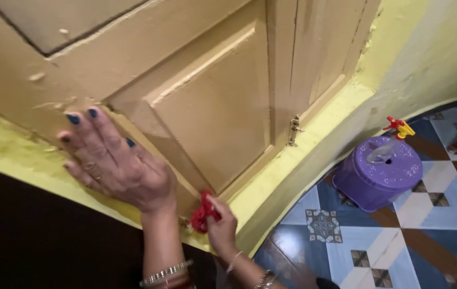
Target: The person wipes the surface of a beige cabinet door with a red cloth. They move the cloth over the panels and edges, including around the handle and latch, to remove dust or residue.
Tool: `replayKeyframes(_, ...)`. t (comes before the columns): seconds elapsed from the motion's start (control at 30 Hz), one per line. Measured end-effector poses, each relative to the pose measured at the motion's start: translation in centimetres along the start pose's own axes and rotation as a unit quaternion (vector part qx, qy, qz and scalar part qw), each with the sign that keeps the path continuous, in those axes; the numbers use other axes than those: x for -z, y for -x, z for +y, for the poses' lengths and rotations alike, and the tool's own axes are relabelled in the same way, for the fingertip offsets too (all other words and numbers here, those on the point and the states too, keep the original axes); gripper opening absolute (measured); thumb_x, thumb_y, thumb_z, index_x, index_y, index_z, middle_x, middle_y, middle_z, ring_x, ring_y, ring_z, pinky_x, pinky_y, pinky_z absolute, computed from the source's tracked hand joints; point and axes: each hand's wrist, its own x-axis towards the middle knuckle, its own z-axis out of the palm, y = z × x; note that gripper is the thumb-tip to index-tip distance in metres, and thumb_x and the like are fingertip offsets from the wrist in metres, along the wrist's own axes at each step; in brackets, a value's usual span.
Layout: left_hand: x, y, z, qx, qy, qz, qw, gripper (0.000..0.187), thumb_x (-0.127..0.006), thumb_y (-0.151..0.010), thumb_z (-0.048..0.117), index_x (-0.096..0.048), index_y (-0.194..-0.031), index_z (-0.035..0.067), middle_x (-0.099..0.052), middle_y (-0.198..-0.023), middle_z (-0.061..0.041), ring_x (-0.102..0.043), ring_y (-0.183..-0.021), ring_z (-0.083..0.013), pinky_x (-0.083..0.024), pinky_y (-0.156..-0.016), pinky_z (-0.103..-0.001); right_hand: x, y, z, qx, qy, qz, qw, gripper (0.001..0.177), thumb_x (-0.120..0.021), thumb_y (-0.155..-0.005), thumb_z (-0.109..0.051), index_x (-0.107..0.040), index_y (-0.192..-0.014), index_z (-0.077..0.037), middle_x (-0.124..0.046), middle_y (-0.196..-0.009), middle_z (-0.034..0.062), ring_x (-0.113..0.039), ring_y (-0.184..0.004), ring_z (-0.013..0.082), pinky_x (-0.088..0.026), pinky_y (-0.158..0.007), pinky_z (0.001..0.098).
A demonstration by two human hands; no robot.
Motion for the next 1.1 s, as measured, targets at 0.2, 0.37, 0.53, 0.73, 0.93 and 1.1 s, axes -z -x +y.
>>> replayKeyframes(0.2, 5.5, 2.0, -0.3, -0.007, 0.263, 0.008, 0.965, 0.052, -0.029, -0.118, 0.031, -0.044, -0.159, 0.002, -0.036, -0.168, -0.018, -0.035, -0.158, -0.0339, -0.028, -0.132, -0.045, -1.8, -8.8, -23.2, 0.552, 0.047, -0.129, 0.822, 0.051, -0.076, -0.097, -0.008, -0.053, -0.143, -0.005, -0.053, -0.15, 0.0121, -0.05, -0.147, 0.0295, -0.044, -0.123, 0.0397)
replayKeyframes(0.37, 5.7, 3.9, -1.2, -0.042, 0.312, -0.002, 0.949, 0.049, -0.032, -0.12, 0.026, -0.044, -0.157, -0.003, -0.034, -0.164, -0.025, -0.034, -0.156, -0.0391, -0.03, -0.134, -0.047, -8.4, -13.7, -28.2, 0.714, 0.227, -0.061, 0.659, 0.032, -0.074, -0.106, -0.025, -0.068, -0.137, -0.027, -0.064, -0.141, -0.0056, -0.053, -0.137, 0.0157, -0.04, -0.123, 0.0352)
replayKeyframes(0.53, 4.2, 7.2, -2.0, -0.043, 0.283, -0.024, 0.958, 0.044, -0.035, -0.116, 0.02, -0.052, -0.147, -0.006, -0.04, -0.162, -0.026, -0.038, -0.156, -0.0418, -0.034, -0.13, -0.05, -3.8, -14.5, -13.2, 0.745, 0.251, -0.081, 0.613, 0.032, -0.072, -0.104, -0.019, -0.072, -0.134, -0.031, -0.059, -0.146, -0.0055, -0.037, -0.149, 0.018, -0.016, -0.128, 0.0461)
replayKeyframes(0.73, 1.0, 12.6, -1.8, -0.004, 0.22, -0.047, 0.974, 0.043, -0.036, -0.112, 0.018, -0.055, -0.142, -0.007, -0.046, -0.156, -0.026, -0.041, -0.152, -0.0449, -0.036, -0.128, -0.053, 5.1, -14.6, 8.0, 0.709, 0.351, -0.331, 0.514, 0.048, -0.057, -0.1, -0.019, -0.065, -0.148, -0.02, -0.058, -0.136, -0.0016, -0.056, -0.128, 0.0192, -0.039, -0.119, 0.0397)
replayKeyframes(0.93, -0.3, 13.9, 2.8, 0.013, 0.156, -0.083, 0.984, 0.044, -0.039, -0.109, 0.019, -0.055, -0.143, -0.003, -0.047, -0.155, -0.026, -0.042, -0.149, -0.0459, -0.035, -0.124, -0.054, 10.8, -15.7, 3.6, 0.652, 0.354, -0.408, 0.531, 0.052, -0.054, -0.095, -0.018, -0.057, -0.147, -0.013, -0.059, -0.146, 0.0005, -0.054, -0.136, 0.0228, -0.039, -0.116, 0.0441)
replayKeyframes(1.1, -2.4, 10.0, 7.7, 0.034, 0.157, 0.008, 0.987, 0.045, -0.036, -0.113, 0.021, -0.053, -0.147, -0.004, -0.044, -0.159, -0.025, -0.038, -0.153, -0.0464, -0.032, -0.13, -0.055, 8.6, -22.7, -13.6, 0.702, 0.233, -0.251, 0.624, 0.04, -0.062, -0.104, -0.012, -0.062, -0.144, -0.015, -0.057, -0.151, 0.0038, -0.045, -0.148, 0.0256, -0.037, -0.123, 0.0494)
